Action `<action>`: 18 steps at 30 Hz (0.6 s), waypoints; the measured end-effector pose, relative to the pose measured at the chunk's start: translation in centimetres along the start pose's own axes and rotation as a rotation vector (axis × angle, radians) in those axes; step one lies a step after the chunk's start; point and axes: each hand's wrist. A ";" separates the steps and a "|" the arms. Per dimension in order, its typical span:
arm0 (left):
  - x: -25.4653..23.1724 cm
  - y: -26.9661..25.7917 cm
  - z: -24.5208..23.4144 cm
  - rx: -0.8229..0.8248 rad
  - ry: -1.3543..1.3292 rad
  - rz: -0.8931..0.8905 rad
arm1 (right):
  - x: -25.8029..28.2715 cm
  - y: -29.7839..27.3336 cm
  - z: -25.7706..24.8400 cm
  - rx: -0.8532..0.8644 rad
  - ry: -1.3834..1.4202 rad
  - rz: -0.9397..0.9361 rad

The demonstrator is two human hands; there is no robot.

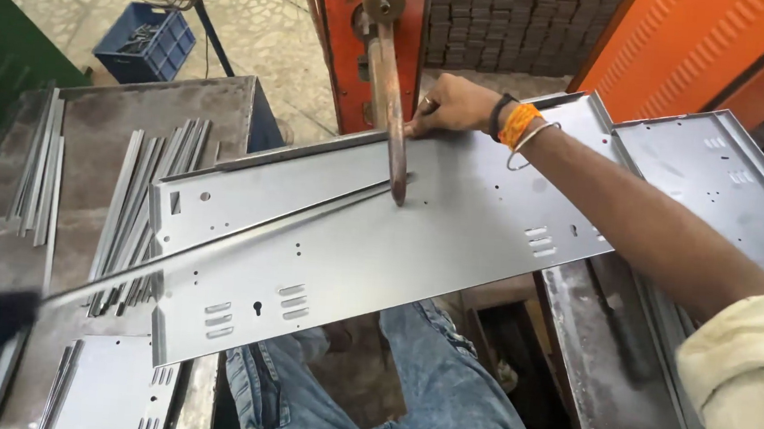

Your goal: The recorder is spot welding metal brackets onto larger metal panels using a stationary spot welding machine in a factory setting.

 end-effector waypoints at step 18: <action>-18.8 15.6 11.5 -0.255 0.293 0.429 | -1.7 -1.4 1.5 -0.107 -0.151 -0.285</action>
Point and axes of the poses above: each hand's wrist, its own y-axis towards the middle knuckle, its own z-axis out of the palm, x = y × z, and after that the axes turned 1 degree about x, right-handed
